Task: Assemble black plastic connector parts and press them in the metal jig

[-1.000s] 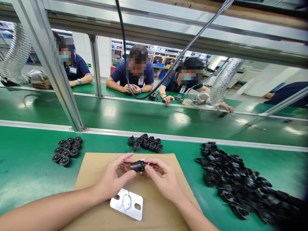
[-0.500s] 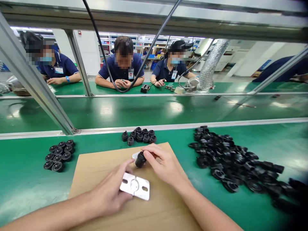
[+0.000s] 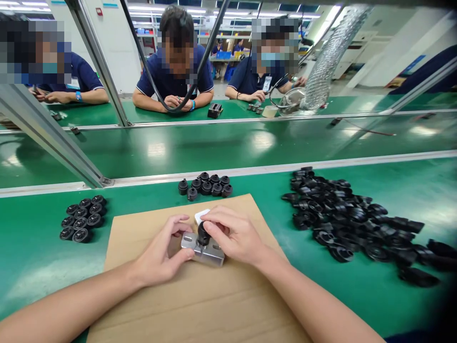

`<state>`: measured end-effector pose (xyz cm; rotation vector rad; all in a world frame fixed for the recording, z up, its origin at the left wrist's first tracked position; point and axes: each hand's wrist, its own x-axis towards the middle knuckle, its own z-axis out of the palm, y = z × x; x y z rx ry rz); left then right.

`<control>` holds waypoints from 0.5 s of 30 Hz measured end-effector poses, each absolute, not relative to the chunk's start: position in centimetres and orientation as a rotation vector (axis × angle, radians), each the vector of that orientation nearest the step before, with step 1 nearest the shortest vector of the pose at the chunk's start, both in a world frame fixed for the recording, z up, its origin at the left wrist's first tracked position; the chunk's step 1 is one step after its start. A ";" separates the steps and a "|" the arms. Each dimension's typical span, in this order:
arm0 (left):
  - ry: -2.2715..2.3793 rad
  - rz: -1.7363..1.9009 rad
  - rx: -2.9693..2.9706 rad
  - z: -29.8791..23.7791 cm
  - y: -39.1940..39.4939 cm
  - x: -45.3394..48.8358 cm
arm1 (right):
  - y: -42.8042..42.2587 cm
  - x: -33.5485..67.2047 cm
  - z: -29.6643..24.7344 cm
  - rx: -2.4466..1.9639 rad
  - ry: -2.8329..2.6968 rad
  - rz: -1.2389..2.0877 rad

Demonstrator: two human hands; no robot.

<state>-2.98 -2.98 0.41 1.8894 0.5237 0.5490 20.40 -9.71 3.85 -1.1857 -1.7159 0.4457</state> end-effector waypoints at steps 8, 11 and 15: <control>0.570 0.563 1.856 0.7 -2.9 -2.8 | -9.9 20.2 3.6 -1.208 -1.703 0.490; 0.597 0.561 1.839 0.6 -3.0 -2.8 | -9.8 20.5 3.9 -1.283 -1.741 0.515; 0.622 0.566 1.834 0.7 -2.9 -2.8 | -9.6 20.9 4.0 -1.331 -1.817 0.554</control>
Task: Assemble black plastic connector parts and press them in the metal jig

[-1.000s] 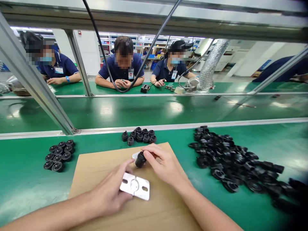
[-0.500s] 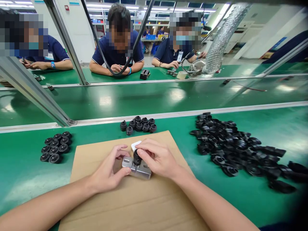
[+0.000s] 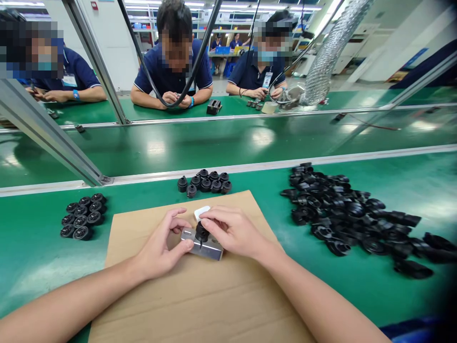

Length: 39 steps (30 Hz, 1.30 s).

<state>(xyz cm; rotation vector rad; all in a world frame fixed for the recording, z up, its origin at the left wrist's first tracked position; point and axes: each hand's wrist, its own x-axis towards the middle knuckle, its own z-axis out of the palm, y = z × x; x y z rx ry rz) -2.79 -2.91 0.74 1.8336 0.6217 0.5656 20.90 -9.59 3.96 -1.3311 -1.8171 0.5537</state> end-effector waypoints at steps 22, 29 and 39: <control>0.637 0.545 1.805 1.0 -2.8 -2.6 | -10.1 22.4 4.8 -1.267 -2.071 0.578; 0.583 0.556 1.816 0.8 -2.6 -2.6 | -10.3 23.4 5.0 -1.306 -2.058 0.604; 0.362 0.494 1.956 0.5 -2.3 -2.8 | -8.9 22.3 4.2 -1.787 -1.974 0.394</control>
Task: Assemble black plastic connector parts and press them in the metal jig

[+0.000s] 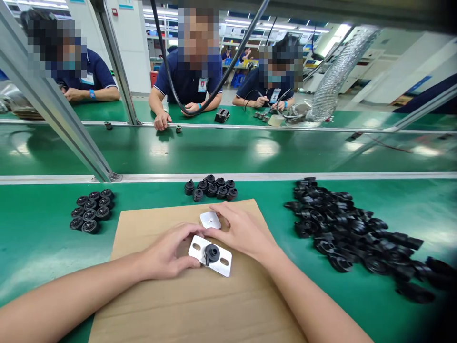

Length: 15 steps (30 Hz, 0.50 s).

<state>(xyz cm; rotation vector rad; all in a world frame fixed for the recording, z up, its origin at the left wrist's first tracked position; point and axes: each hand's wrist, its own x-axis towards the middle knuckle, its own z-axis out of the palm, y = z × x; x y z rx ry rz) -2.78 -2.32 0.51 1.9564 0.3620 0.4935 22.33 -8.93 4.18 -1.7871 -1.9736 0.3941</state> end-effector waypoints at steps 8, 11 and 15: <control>0.518 0.556 1.949 -0.2 -2.4 -2.8 | -9.5 24.0 4.3 -1.841 -2.025 0.394; 0.636 0.597 1.911 -0.5 -2.4 -2.7 | -9.3 24.4 4.1 -1.852 -1.949 0.284; 0.712 0.628 1.860 -0.8 -2.4 -2.6 | -9.7 23.9 4.6 -1.660 -1.709 0.120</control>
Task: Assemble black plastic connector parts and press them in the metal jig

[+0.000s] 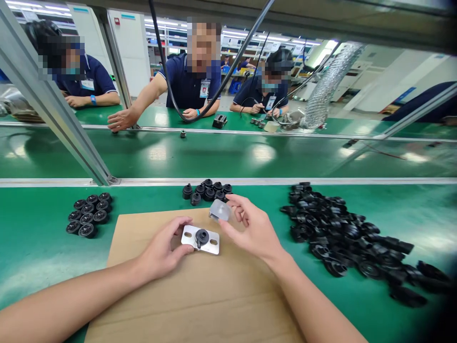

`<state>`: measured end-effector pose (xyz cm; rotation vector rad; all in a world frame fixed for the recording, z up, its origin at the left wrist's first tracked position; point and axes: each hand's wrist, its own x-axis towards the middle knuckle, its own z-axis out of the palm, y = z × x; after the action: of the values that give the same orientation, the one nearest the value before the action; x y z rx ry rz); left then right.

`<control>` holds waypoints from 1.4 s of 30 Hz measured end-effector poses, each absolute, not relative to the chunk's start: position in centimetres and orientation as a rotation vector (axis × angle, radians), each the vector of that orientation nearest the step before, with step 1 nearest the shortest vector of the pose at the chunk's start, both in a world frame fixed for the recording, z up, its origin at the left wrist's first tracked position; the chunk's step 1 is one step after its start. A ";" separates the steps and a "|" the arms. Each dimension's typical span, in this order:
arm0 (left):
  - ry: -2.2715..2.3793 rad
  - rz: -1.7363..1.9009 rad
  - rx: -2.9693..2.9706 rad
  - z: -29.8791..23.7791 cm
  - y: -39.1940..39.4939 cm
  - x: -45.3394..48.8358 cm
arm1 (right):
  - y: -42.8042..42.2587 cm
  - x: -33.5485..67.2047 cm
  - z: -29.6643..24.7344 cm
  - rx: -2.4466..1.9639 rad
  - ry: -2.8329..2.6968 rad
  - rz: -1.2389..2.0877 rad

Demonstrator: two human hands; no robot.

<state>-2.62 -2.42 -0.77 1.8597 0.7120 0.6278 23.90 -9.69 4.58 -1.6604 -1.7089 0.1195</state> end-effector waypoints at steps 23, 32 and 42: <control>0.657 0.643 1.887 0.1 -2.3 -2.4 | -10.4 22.3 4.8 -1.121 -2.134 0.228; 0.672 0.638 1.903 0.0 -2.2 -2.5 | -11.0 22.3 5.4 -1.357 -2.215 0.432; 0.666 0.631 1.918 -0.3 -2.1 -2.7 | -10.6 22.9 4.8 -1.323 -2.169 0.370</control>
<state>-2.70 -2.12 -0.30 1.9181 0.6664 0.6313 22.88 -10.56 4.84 -1.3228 -2.1686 0.3696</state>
